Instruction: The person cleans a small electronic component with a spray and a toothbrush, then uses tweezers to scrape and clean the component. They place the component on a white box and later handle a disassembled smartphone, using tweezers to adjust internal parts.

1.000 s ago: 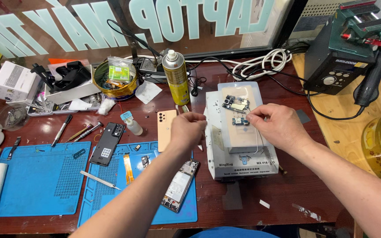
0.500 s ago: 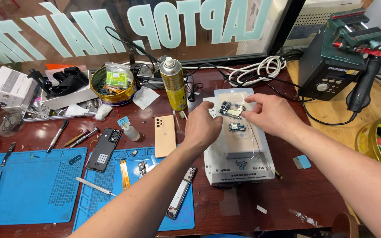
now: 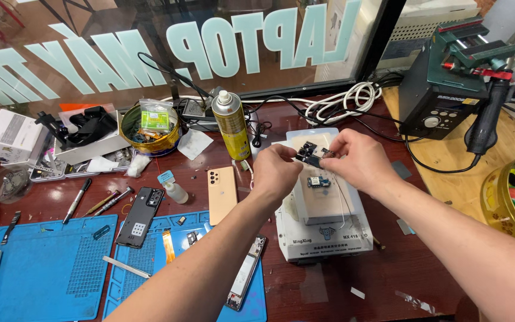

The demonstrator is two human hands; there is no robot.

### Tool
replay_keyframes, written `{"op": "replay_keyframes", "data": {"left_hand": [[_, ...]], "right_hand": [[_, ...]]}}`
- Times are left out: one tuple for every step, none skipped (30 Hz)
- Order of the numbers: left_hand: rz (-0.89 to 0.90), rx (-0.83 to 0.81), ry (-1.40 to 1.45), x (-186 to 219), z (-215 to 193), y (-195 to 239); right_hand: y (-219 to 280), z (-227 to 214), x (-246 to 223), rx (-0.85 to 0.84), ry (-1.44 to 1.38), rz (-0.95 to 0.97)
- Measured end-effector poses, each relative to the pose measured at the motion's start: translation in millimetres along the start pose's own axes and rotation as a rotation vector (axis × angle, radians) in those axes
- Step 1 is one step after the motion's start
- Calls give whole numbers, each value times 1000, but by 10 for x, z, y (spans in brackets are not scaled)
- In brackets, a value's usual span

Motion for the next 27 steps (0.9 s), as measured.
{"op": "replay_keyframes", "data": {"left_hand": [[-46, -31, 98, 17, 6, -6], [-44, -53, 160, 49, -1, -15], [-42, -79, 222, 87, 7, -18], [-41, -105, 285, 126, 14, -18], [-79, -139, 344, 153, 11, -13], [-117, -173, 403, 181, 14, -2], [-156, -210, 461, 210, 22, 12], [-159, -270, 514, 243, 34, 27], [-163, -338, 567, 273, 67, 51], [-167, -405, 620, 301, 100, 73], [-136, -424, 637, 331, 118, 85], [-105, -443, 655, 363, 130, 93], [-74, -461, 673, 400, 138, 103], [-73, -472, 679, 434, 145, 111], [-74, -482, 683, 464, 141, 117], [-74, -492, 687, 492, 136, 126], [-68, -491, 673, 519, 135, 138], [-61, -490, 660, 544, 130, 148], [-55, -486, 646, 570, 122, 157], [-44, -481, 625, 596, 121, 166], [-34, -473, 604, 611, 113, 173], [-23, -464, 583, 622, 105, 177], [-31, -465, 592, 628, 102, 181], [-39, -465, 601, 632, 95, 183], [-46, -466, 612, 639, 92, 180], [-49, -473, 622, 645, 91, 180], [-53, -480, 632, 643, 86, 182]], "right_hand": [[2, -13, 10, -1, -58, 25], [8, -30, 15, -28, -233, 32], [23, -67, 29, -55, -407, 42], [43, -105, 37, -81, -580, 51], [64, -141, 38, -113, -638, 101], [90, -184, 36, -146, -696, 151], [116, -229, 27, -178, -753, 203], [138, -273, 5, -197, -837, 204], [177, -324, -2, -211, -919, 209], [215, -369, -9, -226, -1002, 213], [249, -406, -18, -228, -1017, 203], [281, -434, -31, -231, -1032, 194], [308, -464, -48, -234, -1047, 183], [332, -493, -63, -215, -1029, 172], [355, -511, -77, -197, -1012, 162], [375, -529, -89, -178, -995, 151], [394, -551, -95, -178, -994, 141], [409, -572, -102, -177, -994, 130], [421, -590, -115, -179, -994, 119], [436, -604, -125, -185, -1001, 124], [450, -607, -138, -195, -1009, 128], [465, -609, -150, -205, -1016, 132], [481, -612, -161, -193, -1016, 131], [495, -613, -175, -182, -1016, 129], [502, -620, -191, -170, -1015, 125], [508, -625, -206, -158, -992, 130], [513, -625, -221, -148, -970, 135]]}}
Point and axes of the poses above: each hand's wrist, its own y-axis away from the middle knuckle, its own z-axis out of the palm, x = y × z, the point moved 2 cm from there along -y, towards the middle knuckle, and after that the axes turned 1 degree about y, right-handed, at the moved point
